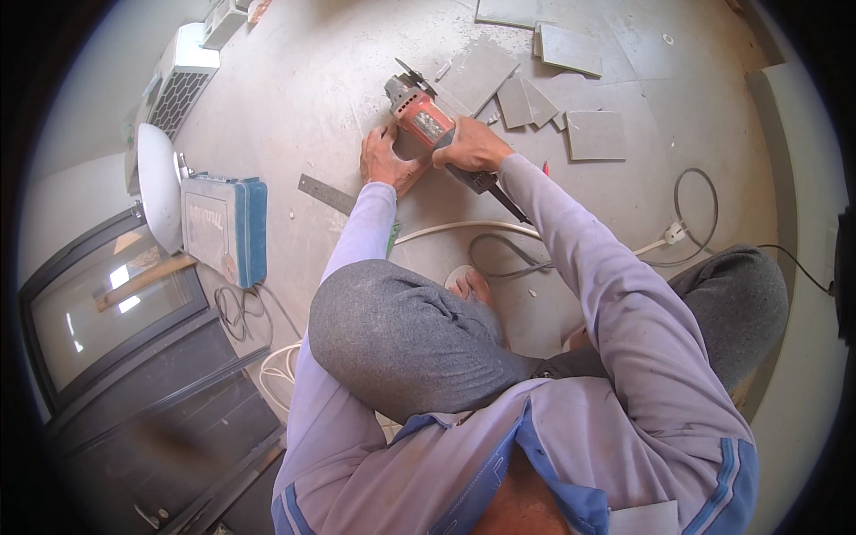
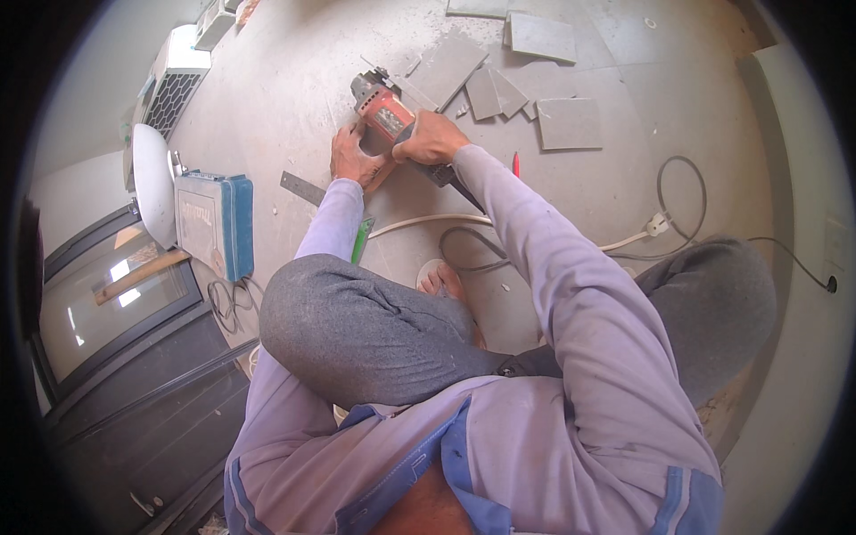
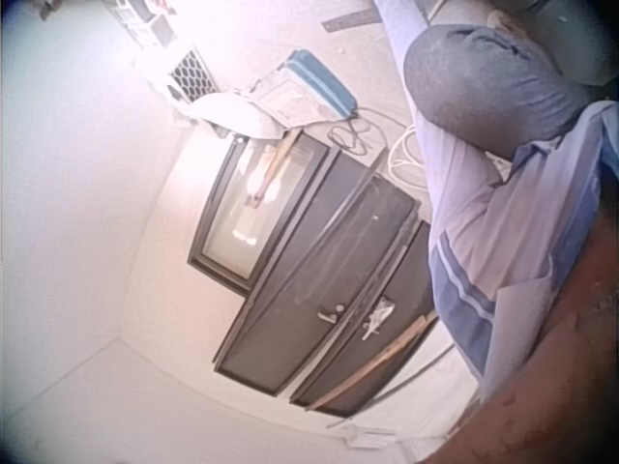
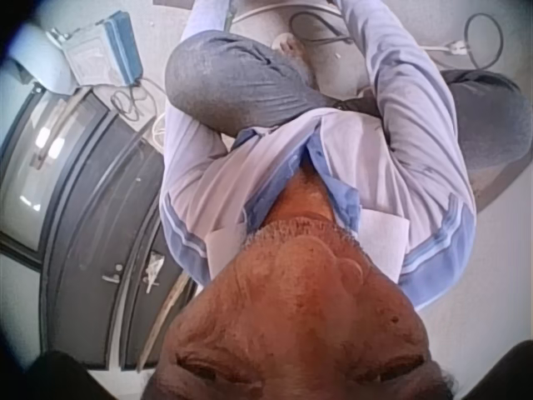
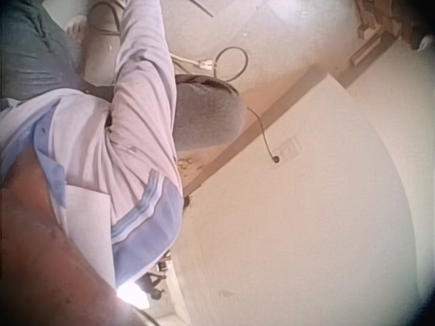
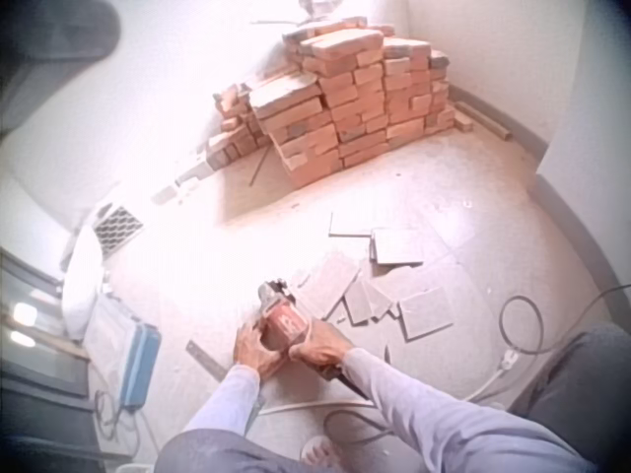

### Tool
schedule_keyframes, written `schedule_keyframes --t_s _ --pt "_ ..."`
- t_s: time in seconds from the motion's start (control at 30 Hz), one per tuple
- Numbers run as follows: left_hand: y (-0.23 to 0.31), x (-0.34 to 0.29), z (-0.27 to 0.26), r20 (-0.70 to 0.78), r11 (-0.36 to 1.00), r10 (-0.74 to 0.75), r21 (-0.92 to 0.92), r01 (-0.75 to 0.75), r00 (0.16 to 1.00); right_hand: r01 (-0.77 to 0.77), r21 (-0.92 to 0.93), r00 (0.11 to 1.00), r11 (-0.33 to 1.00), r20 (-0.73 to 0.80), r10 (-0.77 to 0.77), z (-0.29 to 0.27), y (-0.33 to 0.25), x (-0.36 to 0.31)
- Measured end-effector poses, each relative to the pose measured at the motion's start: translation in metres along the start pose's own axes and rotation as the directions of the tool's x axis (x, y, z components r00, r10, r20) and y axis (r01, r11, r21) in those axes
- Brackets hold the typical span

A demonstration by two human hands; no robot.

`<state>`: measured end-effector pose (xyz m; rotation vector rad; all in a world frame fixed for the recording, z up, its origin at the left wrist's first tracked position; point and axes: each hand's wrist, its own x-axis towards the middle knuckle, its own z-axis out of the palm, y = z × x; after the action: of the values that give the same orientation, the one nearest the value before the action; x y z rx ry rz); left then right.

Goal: The person measures a ceramic tile using a metal ruler and a red marker, then uses an angle grinder to cut the tile along the marked line. The person is sitting on the floor during the process.

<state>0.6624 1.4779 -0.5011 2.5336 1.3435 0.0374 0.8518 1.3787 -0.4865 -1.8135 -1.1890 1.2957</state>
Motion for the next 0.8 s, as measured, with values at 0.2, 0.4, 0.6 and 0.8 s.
schedule_keyframes --t_s 0.2,0.4,0.6,0.8 --pt "0.01 -0.001 -0.006 0.013 1.0 -0.022 -0.004 0.022 1.0 -0.005 0.001 1.0 1.0 -0.01 0.005 0.0 0.005 -0.002" --pt "0.003 0.0 -0.001 -0.033 1.0 -0.008 0.009 0.008 0.999 -0.006 0.006 1.0 1.0 0.004 0.006 -0.002 -0.001 -0.009" --pt "0.001 0.002 0.001 -0.017 1.0 -0.005 -0.011 0.005 1.0 -0.004 -0.009 1.0 1.0 -0.022 0.003 -0.002 0.004 -0.011" --pt "-0.003 0.003 0.006 -0.042 1.0 0.019 -0.002 -0.019 0.999 -0.002 -0.007 1.0 1.0 -0.012 0.002 -0.001 0.008 -0.009"
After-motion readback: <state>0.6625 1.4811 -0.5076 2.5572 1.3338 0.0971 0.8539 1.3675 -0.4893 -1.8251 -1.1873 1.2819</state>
